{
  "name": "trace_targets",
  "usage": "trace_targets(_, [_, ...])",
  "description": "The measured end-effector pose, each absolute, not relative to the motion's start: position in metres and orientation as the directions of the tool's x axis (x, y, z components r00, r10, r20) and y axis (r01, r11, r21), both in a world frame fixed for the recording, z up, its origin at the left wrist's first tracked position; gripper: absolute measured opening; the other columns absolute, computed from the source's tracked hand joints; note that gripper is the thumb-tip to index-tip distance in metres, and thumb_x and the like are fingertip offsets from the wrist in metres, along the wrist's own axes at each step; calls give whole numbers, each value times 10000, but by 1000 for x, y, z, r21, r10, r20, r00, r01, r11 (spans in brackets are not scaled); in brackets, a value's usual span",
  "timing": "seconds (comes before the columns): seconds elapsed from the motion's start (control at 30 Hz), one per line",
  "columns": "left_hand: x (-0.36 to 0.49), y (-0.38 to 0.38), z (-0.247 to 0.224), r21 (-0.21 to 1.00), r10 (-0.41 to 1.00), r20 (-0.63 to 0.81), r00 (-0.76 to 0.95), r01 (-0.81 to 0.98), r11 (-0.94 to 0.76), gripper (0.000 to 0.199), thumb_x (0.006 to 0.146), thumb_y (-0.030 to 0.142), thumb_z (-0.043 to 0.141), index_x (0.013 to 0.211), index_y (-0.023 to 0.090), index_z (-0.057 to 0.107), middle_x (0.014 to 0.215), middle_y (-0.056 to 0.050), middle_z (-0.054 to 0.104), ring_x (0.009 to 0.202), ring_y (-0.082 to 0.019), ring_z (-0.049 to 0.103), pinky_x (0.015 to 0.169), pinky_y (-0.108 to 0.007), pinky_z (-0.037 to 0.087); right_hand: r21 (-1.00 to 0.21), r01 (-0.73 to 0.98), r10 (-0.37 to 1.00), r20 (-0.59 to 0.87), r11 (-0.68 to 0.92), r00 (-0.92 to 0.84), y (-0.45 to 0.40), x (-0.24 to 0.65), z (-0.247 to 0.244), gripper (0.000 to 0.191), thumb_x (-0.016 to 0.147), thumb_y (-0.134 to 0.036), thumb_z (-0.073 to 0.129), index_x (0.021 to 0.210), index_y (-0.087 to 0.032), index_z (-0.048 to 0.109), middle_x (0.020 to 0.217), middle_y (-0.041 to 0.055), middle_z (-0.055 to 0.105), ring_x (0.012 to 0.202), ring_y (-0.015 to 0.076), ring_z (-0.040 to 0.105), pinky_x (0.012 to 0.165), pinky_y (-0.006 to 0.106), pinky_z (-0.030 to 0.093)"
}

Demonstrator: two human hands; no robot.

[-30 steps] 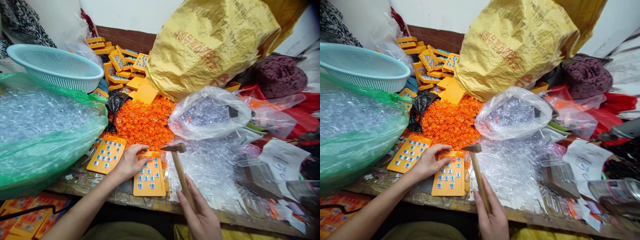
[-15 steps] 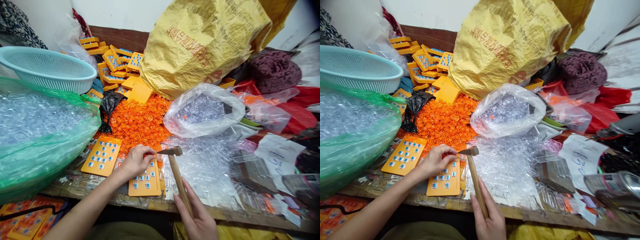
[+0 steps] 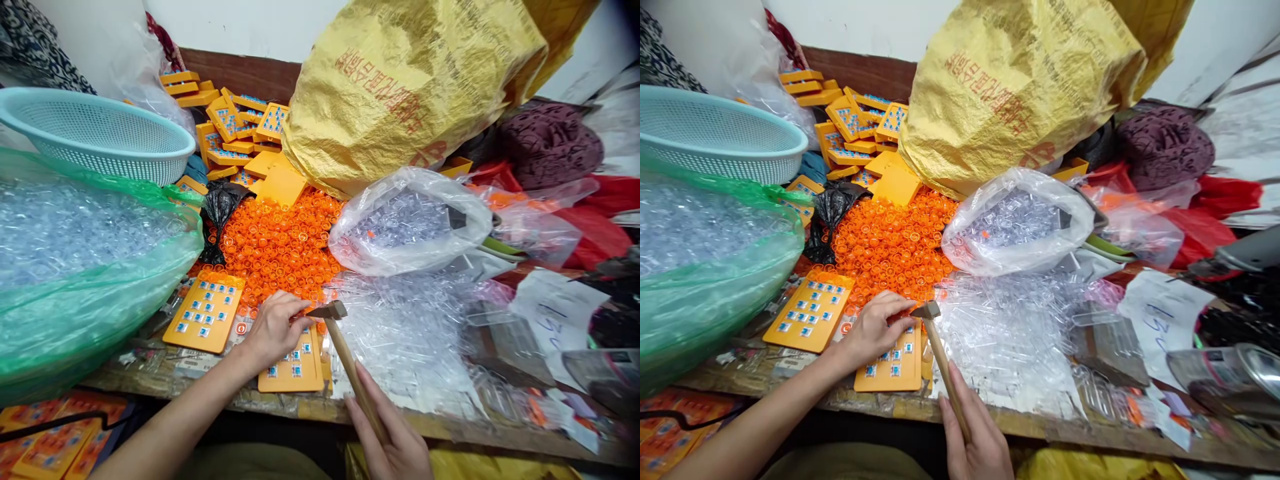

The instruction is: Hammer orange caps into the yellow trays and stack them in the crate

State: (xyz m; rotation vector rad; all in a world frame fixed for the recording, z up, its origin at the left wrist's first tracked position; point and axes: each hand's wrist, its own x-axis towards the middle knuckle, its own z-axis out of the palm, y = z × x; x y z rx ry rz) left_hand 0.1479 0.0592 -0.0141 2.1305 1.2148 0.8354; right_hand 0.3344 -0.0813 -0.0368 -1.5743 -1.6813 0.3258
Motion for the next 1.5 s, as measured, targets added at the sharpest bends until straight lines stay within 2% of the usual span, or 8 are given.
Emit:
trace_targets(0.27, [149,55,-17,746,908,261,329,528,-406,319,796,158,602,1112,146,637,930,-93,700,870,-227,621,800,-385,512,-546,784,938,324,294,-126,-75,344,-28,552,891,-154,520,1420,-246,394,1190,54,671,1004,175,682,826,187,547])
trace_targets(0.5, [147,55,-21,764,911,250,327,511,-393,470,809,137,546,1274,189,500,922,-53,691,880,-211,627,855,-402,506,-639,731,911,408,239,59,-73,339,-16,487,885,-178,545,1356,-289,490,1216,25,657,1017,200,677,860,240,548])
trace_targets(0.67, [147,56,-22,772,927,218,305,528,-355,491,799,131,560,1283,149,482,905,-63,698,875,-222,633,854,-413,506,-666,720,960,278,195,-3,-75,339,-20,449,882,-237,557,1329,-273,530,1139,26,697,979,171,691,849,191,538])
trace_targets(0.73, [146,56,-19,766,930,217,298,538,-352,484,805,142,567,1282,147,484,891,-63,699,853,-217,634,841,-411,509,-730,675,965,239,108,104,-77,337,-23,404,879,-280,561,1281,-239,582,1187,37,675,1042,193,665,908,237,521])
trace_targets(0.9, [155,51,-6,674,852,344,395,528,-517,206,831,167,569,1016,169,659,959,-89,700,919,-234,596,808,-408,488,-870,470,858,121,-151,499,-81,330,-26,482,831,-432,610,1249,-191,606,1258,58,628,1145,262,601,1015,372,457])
trace_targets(1.1, [181,46,1,497,751,229,620,589,-638,151,812,108,556,769,160,691,774,-93,704,806,-252,565,737,-434,443,-935,346,826,134,-77,547,-82,331,-29,551,806,-396,651,1312,-203,553,1159,52,682,996,271,678,713,309,620])
trace_targets(1.33, [152,61,3,758,887,300,350,477,-445,274,841,152,537,1099,143,631,991,-90,685,893,-195,624,815,-353,515,-948,295,860,46,-124,509,-84,335,-38,526,767,-389,694,1254,-208,609,1193,62,664,960,267,692,635,271,617])
trace_targets(1.5, [132,77,3,734,913,329,242,543,-408,197,825,157,550,984,166,665,908,-51,635,782,-155,625,734,-321,547,-945,301,850,55,-125,523,-83,324,-47,487,819,-426,627,1244,-188,613,1250,66,632,1116,253,620,883,286,549])
